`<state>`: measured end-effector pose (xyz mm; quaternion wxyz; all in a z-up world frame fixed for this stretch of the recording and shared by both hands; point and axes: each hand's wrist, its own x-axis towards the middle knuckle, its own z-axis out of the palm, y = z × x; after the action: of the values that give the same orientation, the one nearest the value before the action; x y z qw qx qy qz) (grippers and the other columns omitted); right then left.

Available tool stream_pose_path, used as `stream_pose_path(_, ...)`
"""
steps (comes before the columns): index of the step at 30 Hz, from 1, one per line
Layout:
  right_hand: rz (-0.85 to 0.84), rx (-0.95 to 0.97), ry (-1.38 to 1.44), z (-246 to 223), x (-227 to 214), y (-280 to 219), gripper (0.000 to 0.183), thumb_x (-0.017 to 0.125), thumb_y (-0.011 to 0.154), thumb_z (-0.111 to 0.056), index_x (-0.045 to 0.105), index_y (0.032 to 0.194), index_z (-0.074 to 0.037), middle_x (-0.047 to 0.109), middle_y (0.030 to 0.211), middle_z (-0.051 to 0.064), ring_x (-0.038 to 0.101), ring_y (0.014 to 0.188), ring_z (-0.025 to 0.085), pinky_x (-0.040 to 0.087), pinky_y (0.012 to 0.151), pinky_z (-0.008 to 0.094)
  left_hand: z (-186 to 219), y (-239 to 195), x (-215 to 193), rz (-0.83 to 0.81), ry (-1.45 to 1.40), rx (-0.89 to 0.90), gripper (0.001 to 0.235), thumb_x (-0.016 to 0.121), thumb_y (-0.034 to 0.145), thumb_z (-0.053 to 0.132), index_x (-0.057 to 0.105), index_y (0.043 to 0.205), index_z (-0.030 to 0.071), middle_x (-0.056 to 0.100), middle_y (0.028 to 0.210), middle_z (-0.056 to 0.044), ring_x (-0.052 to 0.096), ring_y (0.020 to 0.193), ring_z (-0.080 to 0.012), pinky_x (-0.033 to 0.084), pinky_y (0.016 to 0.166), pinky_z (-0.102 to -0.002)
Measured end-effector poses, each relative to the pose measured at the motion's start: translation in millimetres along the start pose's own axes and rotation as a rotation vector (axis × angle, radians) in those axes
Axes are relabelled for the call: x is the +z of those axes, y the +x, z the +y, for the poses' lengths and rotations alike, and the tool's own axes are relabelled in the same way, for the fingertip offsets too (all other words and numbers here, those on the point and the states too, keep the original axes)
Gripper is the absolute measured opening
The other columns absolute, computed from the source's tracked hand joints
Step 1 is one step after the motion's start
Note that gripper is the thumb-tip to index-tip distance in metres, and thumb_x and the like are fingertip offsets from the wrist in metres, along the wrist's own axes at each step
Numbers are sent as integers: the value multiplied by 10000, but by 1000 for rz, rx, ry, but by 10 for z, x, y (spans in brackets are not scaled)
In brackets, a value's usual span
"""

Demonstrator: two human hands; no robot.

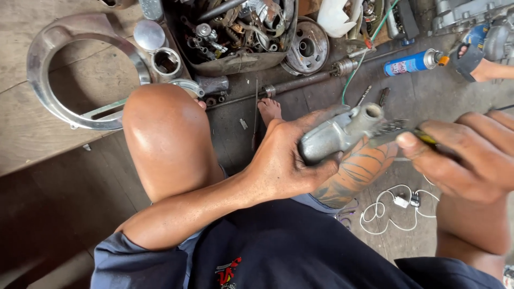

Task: A person is cleaning a metal motorcycle engine component using a wire brush to remove dirt and oxidation.

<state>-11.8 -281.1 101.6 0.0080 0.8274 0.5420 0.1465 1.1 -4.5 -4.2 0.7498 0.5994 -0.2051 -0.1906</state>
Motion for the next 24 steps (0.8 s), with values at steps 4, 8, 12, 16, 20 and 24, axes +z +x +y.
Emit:
stream_pose_path(4,102,55,44,-68,99,-22,150,664,1011,-33,768,1088,42,709,781,254,421,452,275,249,415,419,-9,-2,5,-3,10,15,588,667,779,126,622,1363,87,529,723,96,354,597,-25,394,516,-218)
stream_pose_path(8,-4,293,-61,-150,139,-192,144,662,1066,37,806,1069,23,732,867,218,474,566,333,304,555,448,61,-28,-14,-42,-7,18,584,657,787,82,612,1369,89,483,632,83,347,520,-23,364,473,-224)
stream_pose_path(12,136,400,33,-155,310,-479,91,750,1089,164,750,1099,74,747,940,283,579,658,380,417,654,519,64,-40,-8,-41,-35,3,606,650,803,71,599,1406,94,460,615,104,326,525,-15,372,514,-189)
stream_pose_path(16,512,942,261,-444,579,-567,179,683,1154,38,527,1178,121,585,952,301,648,779,321,446,637,339,28,-18,-10,25,49,52,590,667,773,129,635,1361,98,623,792,114,427,605,-32,435,801,-151)
stream_pose_path(20,749,1132,381,-573,689,-103,402,620,1132,-225,386,1286,63,518,868,260,528,636,289,468,628,379,105,0,-49,80,60,12,570,673,775,159,636,1341,108,531,719,113,399,601,-40,440,617,-213)
stream_pose_path(24,713,1226,630,-539,640,140,674,672,972,-497,508,1332,49,530,878,77,538,688,109,439,617,218,164,-21,-32,145,-131,-55,515,726,845,153,622,1335,31,675,1066,7,575,959,-73,496,873,-238)
